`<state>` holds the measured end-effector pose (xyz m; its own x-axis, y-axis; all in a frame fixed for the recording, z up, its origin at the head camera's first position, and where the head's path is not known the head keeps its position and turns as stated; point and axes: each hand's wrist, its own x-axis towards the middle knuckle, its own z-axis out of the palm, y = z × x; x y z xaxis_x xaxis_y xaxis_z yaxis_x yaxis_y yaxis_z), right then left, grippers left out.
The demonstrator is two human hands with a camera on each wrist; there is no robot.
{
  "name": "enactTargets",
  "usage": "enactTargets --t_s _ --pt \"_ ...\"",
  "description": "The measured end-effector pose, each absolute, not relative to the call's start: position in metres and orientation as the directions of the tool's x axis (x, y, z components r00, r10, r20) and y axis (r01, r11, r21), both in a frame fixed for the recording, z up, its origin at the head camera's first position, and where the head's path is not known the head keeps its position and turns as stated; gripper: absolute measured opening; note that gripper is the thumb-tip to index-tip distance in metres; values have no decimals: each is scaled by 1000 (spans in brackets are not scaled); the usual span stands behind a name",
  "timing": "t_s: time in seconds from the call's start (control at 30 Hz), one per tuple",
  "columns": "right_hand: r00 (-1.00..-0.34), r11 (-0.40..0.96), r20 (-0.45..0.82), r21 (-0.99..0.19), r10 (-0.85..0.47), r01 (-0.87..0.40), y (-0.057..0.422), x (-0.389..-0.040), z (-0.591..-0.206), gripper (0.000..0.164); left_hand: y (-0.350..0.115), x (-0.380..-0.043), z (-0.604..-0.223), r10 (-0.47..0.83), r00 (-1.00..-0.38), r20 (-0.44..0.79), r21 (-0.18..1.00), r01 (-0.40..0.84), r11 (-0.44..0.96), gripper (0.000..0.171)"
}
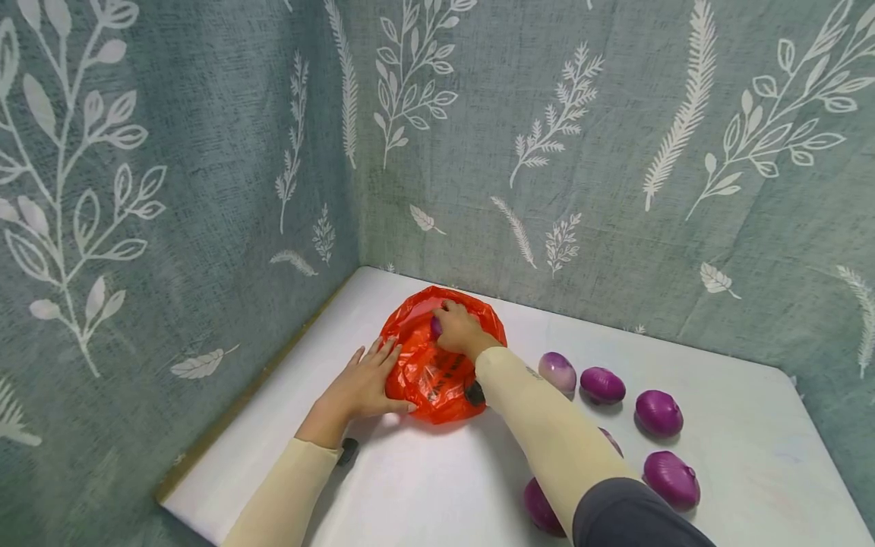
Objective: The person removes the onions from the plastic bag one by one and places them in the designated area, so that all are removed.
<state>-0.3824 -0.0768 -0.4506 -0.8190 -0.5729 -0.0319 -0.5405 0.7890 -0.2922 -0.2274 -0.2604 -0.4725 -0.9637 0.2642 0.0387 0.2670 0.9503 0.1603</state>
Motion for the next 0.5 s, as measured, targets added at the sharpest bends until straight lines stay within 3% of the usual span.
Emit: enactTargets --t_s 0.13,0.33,0.5 --pt "-823 795 -36 -283 -567 -536 -70 -382 -451 74 -259 -227 -470 262 -964 38 171 265 949 116" --pt "-824 773 -50 -382 -564 -506 -61 -379 -451 89 -261 -228 -471 256 -966 37 171 258 951 117" --pt "-810 741 -58 -446 -583 -501 -51 -372 -446 80 -261 -228 -472 251 -968 31 192 252 949 118"
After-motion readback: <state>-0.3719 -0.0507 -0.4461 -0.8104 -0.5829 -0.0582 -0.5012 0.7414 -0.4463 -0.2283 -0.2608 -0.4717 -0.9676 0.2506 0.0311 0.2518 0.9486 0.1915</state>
